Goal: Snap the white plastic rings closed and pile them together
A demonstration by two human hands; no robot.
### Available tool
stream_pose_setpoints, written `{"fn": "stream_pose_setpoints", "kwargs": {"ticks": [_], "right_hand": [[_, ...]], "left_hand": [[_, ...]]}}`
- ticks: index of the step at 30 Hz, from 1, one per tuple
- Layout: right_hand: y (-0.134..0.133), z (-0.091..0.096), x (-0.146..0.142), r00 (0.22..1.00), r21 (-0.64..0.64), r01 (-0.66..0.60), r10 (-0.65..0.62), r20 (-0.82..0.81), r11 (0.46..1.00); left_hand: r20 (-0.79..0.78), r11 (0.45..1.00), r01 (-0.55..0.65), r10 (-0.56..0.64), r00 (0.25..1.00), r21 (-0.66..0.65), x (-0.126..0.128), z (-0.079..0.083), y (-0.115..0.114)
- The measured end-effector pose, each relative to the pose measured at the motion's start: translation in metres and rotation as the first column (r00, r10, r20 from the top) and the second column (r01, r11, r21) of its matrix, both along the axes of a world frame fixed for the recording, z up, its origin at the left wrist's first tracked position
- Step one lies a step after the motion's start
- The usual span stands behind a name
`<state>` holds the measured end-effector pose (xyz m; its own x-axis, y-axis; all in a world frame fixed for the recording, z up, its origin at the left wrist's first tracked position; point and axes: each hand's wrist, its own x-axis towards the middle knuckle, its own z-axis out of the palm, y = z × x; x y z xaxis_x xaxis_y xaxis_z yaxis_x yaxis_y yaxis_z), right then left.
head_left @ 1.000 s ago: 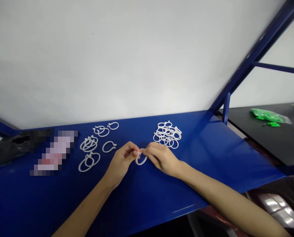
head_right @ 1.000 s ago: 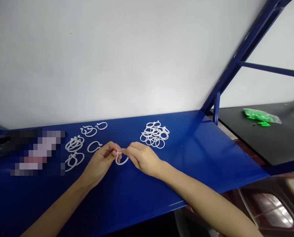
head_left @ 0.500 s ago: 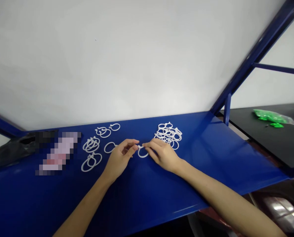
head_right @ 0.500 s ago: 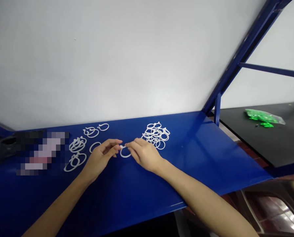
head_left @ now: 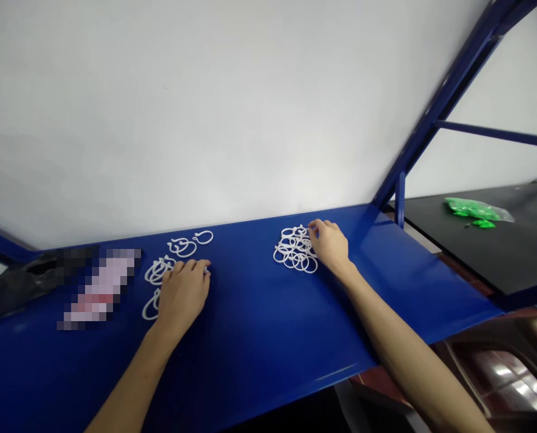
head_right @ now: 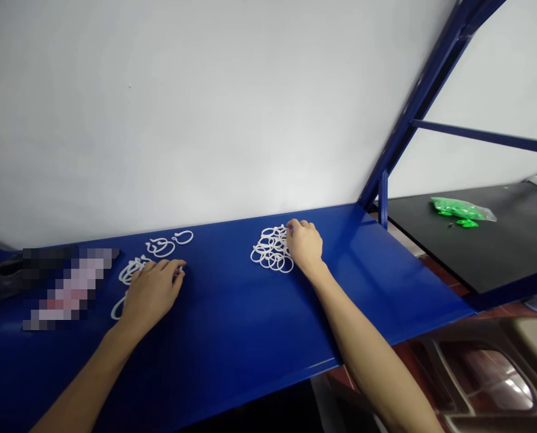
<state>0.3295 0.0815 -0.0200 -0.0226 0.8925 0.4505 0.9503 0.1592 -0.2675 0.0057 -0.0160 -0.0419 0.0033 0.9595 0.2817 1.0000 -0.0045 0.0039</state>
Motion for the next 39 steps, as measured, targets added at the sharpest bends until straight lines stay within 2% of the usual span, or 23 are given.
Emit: {"fn": "stream_pose_setpoints", "kwargs": {"ticks": [3, 6, 9, 12, 14, 17, 19, 21, 22, 24, 28, 30, 32, 34, 36, 39], "right_hand": [[0.002, -0.001, 0.005, 0.999, 0.004, 0.037, -0.037, 0.002, 0.999], [0.003, -0.001, 0.005, 0.999, 0.078, 0.043, -0.042, -0.011, 0.996], [-0.001, 0.002, -0.001, 0.999, 0.176, -0.023, 0.028, -0.021, 0.984], [-0.013, 0.006, -0.014, 0.975, 0.244, -0.199, 0.216, -0.045, 0.949], [-0.026, 0.008, -0.025, 0.913, 0.240, -0.372, 0.400, -0.079, 0.896], [-0.048, 0.008, -0.043, 0.734, 0.166, -0.639, 0.660, -0.159, 0.751], [-0.060, 0.004, -0.054, 0.608, 0.096, -0.762, 0.759, -0.234, 0.640], [-0.070, -0.002, -0.063, 0.535, 0.031, -0.818, 0.778, -0.329, 0.575], [-0.073, -0.005, -0.066, 0.520, 0.008, -0.826, 0.768, -0.374, 0.563], [-0.077, -0.009, -0.070, 0.517, -0.004, -0.819, 0.736, -0.436, 0.573], [-0.076, -0.011, -0.072, 0.496, 0.057, -0.789, 0.689, -0.529, 0.612], [-0.074, -0.011, -0.071, 0.470, 0.086, -0.778, 0.668, -0.576, 0.622], [-0.073, -0.012, -0.071, 0.462, 0.105, -0.764, 0.653, -0.600, 0.637], [-0.072, -0.013, -0.071, 0.463, 0.122, -0.755, 0.655, -0.597, 0.644], [-0.072, -0.013, -0.071, 0.459, 0.132, -0.770, 0.686, -0.565, 0.624], [-0.072, -0.013, -0.071, 0.453, 0.103, -0.814, 0.736, -0.504, 0.571]], "left_hand": [[0.125, 0.998, 0.049, -0.053, 0.991, 0.039, 0.003, 0.000, 0.001], [0.292, 0.991, 0.098, -0.122, 0.948, 0.096, 0.009, 0.001, 0.002], [0.509, 0.980, 0.147, -0.194, 0.839, 0.131, 0.018, 0.008, 0.000], [0.722, 0.986, 0.152, -0.153, 0.675, 0.067, 0.026, 0.017, -0.003], [0.831, 0.986, 0.164, -0.080, 0.551, -0.014, 0.028, 0.021, -0.006], [0.941, 0.963, 0.259, -0.022, 0.339, -0.071, 0.030, 0.023, -0.008], [0.971, 0.941, 0.330, -0.009, 0.238, -0.072, 0.032, 0.023, -0.009], [0.980, 0.926, 0.371, -0.001, 0.197, -0.073, 0.035, 0.023, -0.010], [0.981, 0.924, 0.375, 0.001, 0.194, -0.075, 0.037, 0.023, -0.010], [0.981, 0.934, 0.351, 0.002, 0.195, -0.072, 0.041, 0.022, -0.011], [0.985, 0.963, 0.264, 0.016, 0.173, -0.062, 0.045, 0.017, -0.008], [0.982, 0.960, 0.270, 0.028, 0.187, -0.078, 0.044, 0.014, -0.007], [0.970, 0.947, 0.303, 0.029, 0.239, -0.103, 0.042, 0.013, -0.007], [0.947, 0.939, 0.321, 0.011, 0.322, -0.120, 0.042, 0.012, -0.008], [0.909, 0.948, 0.299, -0.026, 0.415, -0.110, 0.043, 0.011, -0.009], [0.842, 0.970, 0.242, -0.116, 0.527, -0.017, 0.047, 0.005, -0.010]]}}
